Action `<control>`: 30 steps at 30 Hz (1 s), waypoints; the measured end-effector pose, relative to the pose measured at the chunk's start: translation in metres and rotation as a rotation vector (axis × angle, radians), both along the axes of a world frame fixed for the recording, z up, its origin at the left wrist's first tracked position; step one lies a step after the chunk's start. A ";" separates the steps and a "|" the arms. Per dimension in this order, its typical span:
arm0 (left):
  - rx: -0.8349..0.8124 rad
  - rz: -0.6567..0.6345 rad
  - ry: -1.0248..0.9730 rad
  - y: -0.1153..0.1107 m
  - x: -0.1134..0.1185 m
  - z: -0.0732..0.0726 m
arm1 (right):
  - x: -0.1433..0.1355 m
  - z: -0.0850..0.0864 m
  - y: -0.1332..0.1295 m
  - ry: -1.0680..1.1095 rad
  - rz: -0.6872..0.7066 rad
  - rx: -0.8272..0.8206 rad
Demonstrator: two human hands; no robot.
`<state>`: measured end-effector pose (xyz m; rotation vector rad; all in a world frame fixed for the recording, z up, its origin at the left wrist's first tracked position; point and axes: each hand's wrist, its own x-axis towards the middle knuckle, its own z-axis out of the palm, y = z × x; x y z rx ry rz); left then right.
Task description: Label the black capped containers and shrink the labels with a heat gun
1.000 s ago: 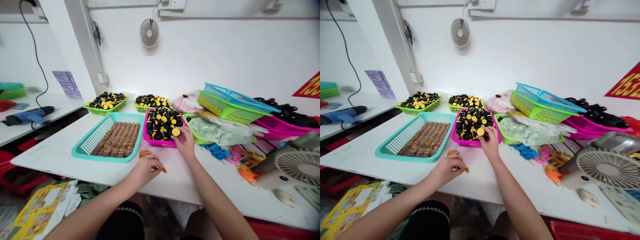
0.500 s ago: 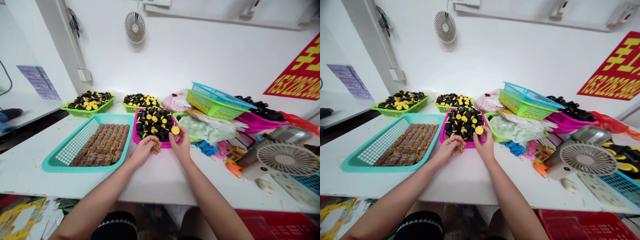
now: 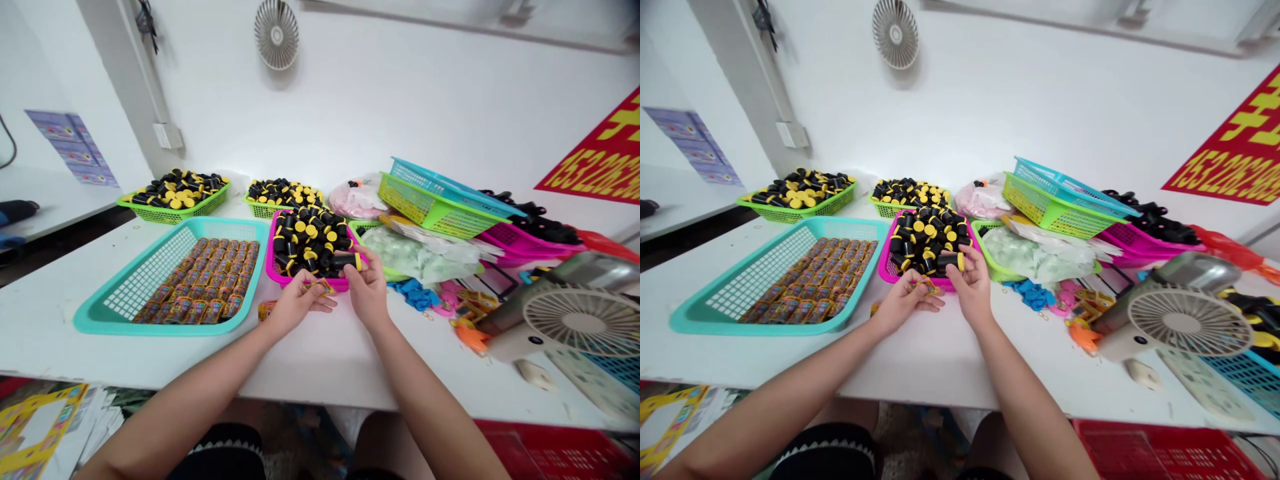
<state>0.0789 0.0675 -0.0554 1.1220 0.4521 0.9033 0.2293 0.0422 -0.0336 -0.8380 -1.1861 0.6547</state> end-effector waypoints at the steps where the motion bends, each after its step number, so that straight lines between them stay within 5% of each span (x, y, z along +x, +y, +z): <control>1: 0.009 0.021 -0.008 0.000 -0.001 0.001 | 0.000 0.000 0.000 0.006 0.004 -0.018; 11: 0.033 0.218 -0.076 0.007 -0.005 -0.003 | 0.003 -0.005 -0.005 -0.018 0.051 -0.058; 22: 0.111 0.171 -0.006 0.003 -0.008 0.003 | -0.001 -0.004 -0.005 -0.001 0.062 -0.092; 30: 0.166 0.258 0.042 0.000 -0.011 0.009 | -0.004 -0.002 -0.003 -0.082 0.073 -0.090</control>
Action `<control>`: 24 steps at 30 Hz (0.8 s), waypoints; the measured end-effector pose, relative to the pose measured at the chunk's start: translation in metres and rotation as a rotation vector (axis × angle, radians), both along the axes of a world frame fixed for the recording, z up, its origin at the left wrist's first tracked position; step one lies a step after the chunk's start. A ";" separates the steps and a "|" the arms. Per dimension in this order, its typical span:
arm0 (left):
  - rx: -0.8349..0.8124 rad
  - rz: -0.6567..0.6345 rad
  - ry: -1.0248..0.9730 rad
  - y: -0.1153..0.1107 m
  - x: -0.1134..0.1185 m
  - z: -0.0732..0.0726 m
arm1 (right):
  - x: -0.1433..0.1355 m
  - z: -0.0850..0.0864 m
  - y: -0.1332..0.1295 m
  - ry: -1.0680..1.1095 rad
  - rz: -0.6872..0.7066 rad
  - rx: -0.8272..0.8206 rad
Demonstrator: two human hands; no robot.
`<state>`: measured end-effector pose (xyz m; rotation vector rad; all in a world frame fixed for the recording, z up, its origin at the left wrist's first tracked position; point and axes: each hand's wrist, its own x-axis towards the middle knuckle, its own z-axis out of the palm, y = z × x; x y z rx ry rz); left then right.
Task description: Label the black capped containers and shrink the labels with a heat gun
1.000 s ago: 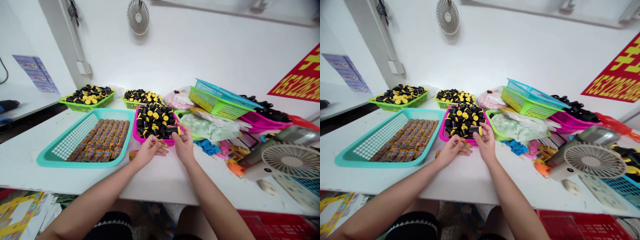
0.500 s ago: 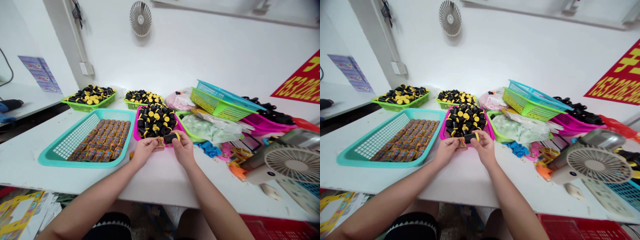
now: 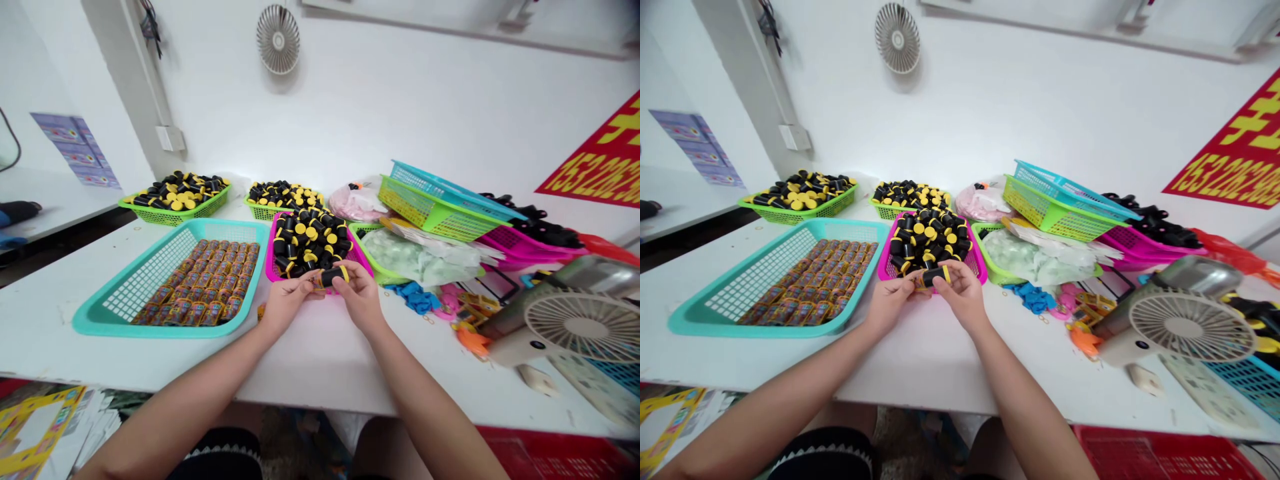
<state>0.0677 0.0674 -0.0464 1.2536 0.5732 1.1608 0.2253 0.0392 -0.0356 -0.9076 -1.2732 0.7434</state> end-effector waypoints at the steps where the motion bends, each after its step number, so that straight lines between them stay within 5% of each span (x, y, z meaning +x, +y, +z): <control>1: 0.015 0.013 0.012 0.000 0.000 0.000 | 0.000 0.001 0.000 -0.002 0.010 0.004; 8: 0.083 0.223 0.254 0.006 -0.001 0.000 | 0.010 0.003 0.007 0.027 0.199 -0.139; 15: 0.279 0.137 0.271 0.005 0.004 -0.003 | 0.014 0.007 0.007 -0.002 0.277 -0.249; 24: 0.350 0.032 0.449 -0.002 -0.004 0.000 | 0.025 -0.001 0.014 -0.004 0.388 -0.130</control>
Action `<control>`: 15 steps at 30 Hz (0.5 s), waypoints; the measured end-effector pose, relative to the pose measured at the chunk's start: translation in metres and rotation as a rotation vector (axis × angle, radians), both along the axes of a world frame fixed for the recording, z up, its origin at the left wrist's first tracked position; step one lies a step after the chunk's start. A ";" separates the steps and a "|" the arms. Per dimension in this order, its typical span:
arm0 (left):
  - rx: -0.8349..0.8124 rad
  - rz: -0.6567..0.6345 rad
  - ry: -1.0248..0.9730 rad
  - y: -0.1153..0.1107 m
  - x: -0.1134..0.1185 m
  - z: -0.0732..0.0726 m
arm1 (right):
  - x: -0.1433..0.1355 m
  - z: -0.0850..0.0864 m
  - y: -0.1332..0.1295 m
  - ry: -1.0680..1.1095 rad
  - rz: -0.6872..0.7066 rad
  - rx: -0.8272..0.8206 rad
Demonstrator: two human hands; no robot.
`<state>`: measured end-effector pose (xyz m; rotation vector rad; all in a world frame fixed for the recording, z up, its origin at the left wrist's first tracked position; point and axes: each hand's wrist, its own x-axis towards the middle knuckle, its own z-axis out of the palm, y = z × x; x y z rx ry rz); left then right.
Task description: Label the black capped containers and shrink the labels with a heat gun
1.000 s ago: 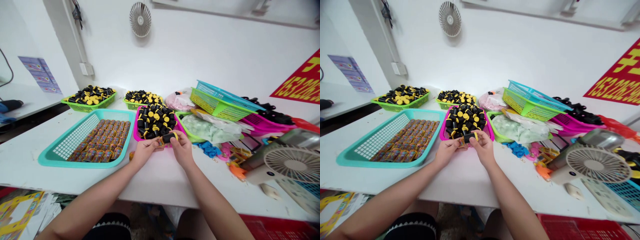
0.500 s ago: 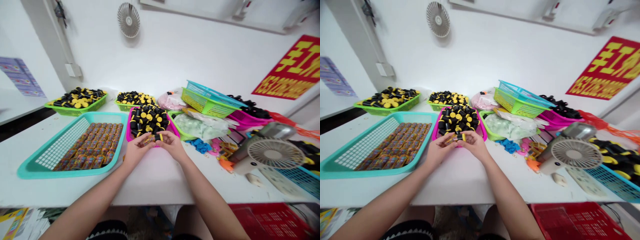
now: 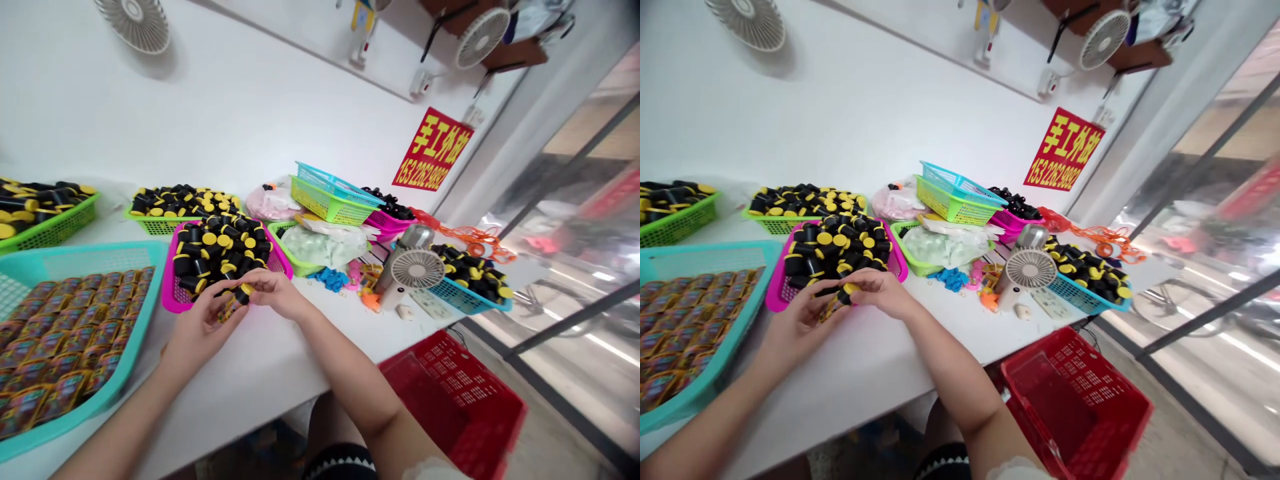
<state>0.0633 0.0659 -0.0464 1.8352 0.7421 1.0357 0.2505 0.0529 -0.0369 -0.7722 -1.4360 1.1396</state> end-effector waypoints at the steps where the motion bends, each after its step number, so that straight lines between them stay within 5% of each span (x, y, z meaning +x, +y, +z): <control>1: -0.006 -0.016 -0.008 -0.001 0.000 0.000 | 0.001 -0.001 0.001 0.005 0.010 0.006; 6: -0.168 -0.131 -0.220 -0.005 0.006 0.001 | 0.004 -0.002 -0.001 -0.083 0.016 0.075; 10: -0.313 -0.102 -0.414 -0.002 0.008 0.002 | -0.005 0.003 -0.010 -0.205 0.019 0.153; 15: -0.375 -0.039 -0.538 0.007 0.006 0.002 | -0.023 0.005 -0.021 -0.646 -0.161 0.501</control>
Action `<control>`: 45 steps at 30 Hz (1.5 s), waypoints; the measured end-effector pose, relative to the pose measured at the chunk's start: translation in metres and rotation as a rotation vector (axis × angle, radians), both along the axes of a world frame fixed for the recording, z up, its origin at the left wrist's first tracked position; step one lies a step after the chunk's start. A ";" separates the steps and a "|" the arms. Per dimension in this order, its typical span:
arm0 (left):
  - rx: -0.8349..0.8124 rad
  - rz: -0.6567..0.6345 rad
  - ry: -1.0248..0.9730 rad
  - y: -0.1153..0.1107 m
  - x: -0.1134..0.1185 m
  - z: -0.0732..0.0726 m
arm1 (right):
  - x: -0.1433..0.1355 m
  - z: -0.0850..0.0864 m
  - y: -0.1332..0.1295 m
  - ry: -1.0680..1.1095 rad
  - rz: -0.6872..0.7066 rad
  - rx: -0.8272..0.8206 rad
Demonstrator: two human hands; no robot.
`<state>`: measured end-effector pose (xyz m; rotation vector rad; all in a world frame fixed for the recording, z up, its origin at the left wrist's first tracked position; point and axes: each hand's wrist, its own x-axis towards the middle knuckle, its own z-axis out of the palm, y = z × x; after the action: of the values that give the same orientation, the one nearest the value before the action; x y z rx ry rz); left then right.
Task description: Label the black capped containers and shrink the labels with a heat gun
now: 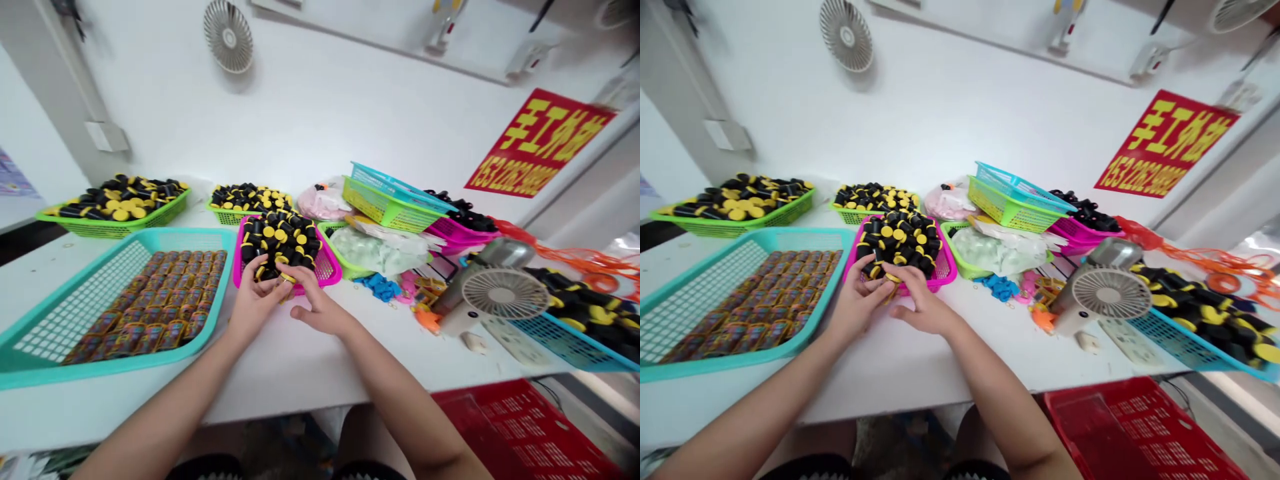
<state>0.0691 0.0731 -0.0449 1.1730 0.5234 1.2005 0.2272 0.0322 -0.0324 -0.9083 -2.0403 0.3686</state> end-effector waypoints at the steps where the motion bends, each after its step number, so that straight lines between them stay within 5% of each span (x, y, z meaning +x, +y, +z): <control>1: -0.004 0.004 -0.014 0.001 0.000 0.000 | -0.003 -0.002 -0.001 -0.049 -0.084 0.094; 4: 0.005 -0.036 -0.009 0.000 0.003 -0.001 | -0.007 -0.008 -0.001 -0.097 -0.250 0.330; 9: 0.112 -0.030 0.100 -0.010 0.005 -0.001 | -0.010 -0.014 0.000 -0.139 -0.168 0.521; 13: 0.128 -0.112 0.240 -0.017 0.002 0.003 | -0.016 -0.015 -0.002 -0.130 -0.110 0.525; 20: 0.069 -0.309 0.124 -0.018 -0.005 0.011 | -0.022 -0.018 -0.006 -0.081 -0.109 0.477; 26: 0.235 -0.113 0.236 -0.017 -0.003 0.004 | -0.012 -0.017 -0.003 -0.202 -0.215 0.695; 30: 0.396 0.089 0.357 -0.014 0.003 -0.003 | -0.007 -0.020 0.001 -0.284 -0.259 0.686; 34: 0.515 0.300 0.507 -0.025 -0.002 0.007 | -0.006 -0.020 0.001 -0.255 -0.279 0.661; 37: 0.638 0.390 0.667 -0.047 -0.034 0.024 | -0.002 -0.017 0.000 -0.199 -0.276 0.599; 40: 0.682 0.500 0.764 -0.062 -0.094 0.044 | 0.004 -0.016 0.004 -0.140 -0.404 0.470; 45: 0.270 0.612 1.048 -0.043 -0.203 0.075 | -0.007 -0.014 0.036 -0.225 -0.519 0.159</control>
<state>-0.1341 0.0302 0.0302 1.9409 1.6302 1.0878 0.2198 0.0686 -0.0461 -1.3756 -1.9040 -0.1833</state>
